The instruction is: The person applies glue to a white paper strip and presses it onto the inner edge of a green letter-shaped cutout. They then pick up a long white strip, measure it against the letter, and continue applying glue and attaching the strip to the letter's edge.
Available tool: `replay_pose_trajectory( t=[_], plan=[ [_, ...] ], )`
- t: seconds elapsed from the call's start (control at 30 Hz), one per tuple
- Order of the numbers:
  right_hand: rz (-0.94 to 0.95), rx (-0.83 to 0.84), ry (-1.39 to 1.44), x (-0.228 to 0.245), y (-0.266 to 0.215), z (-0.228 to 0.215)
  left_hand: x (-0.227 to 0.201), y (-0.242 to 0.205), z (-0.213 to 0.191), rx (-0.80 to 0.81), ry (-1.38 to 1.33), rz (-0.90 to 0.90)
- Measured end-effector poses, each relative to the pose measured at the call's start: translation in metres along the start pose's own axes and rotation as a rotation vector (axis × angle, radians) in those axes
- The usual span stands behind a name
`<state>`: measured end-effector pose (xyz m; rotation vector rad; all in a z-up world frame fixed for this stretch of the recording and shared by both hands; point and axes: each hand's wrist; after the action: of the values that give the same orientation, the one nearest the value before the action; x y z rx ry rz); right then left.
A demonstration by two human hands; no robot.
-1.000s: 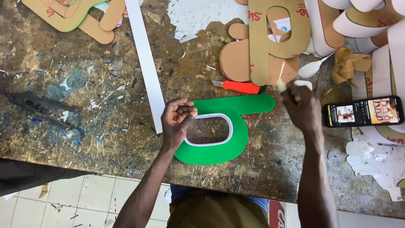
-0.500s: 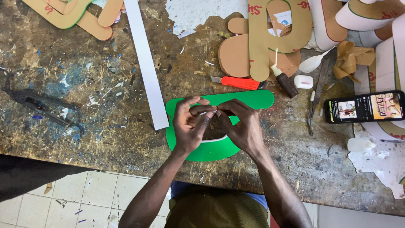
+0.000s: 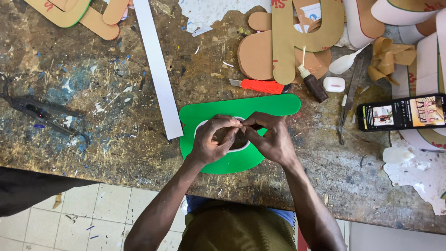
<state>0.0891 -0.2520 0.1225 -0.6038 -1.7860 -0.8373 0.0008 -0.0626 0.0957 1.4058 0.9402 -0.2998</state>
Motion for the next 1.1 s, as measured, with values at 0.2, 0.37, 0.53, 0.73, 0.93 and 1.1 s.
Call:
replay_pose_trajectory(
  t=[0.2, 0.37, 0.53, 0.73, 0.93, 1.1],
  plan=[
    [0.054, 0.051, 0.136, -0.016, -0.006, 0.002, 0.002, -0.012, 0.001, 0.013, -0.157, -0.148],
    [0.108, 0.039, 0.367, -0.015, -0.009, -0.001, 0.008, -0.025, 0.012, -0.087, -0.477, -0.429],
    [0.124, 0.014, 0.393, -0.024, -0.014, 0.003, 0.011, -0.024, 0.013, -0.106, -0.619, -0.53],
    [0.088, -0.034, 0.425, -0.034, -0.015, 0.008, 0.018, -0.031, 0.018, -0.162, -0.765, -0.607],
    [0.08, -0.048, 0.45, -0.033, -0.018, 0.009, 0.027, -0.039, 0.02, -0.213, -0.876, -0.639],
    [0.122, -0.019, 0.344, 0.0, -0.016, 0.002, 0.02, -0.032, 0.013, -0.202, -0.826, -0.631]
  ],
)
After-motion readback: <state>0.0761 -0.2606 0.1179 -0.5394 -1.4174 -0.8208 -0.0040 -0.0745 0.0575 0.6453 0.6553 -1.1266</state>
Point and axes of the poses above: each hand's wrist, its own y-axis towards the middle knuckle, its own z-axis out of the palm, x = y × z, and after that the axes turned 5 degrees about -z, right-handed
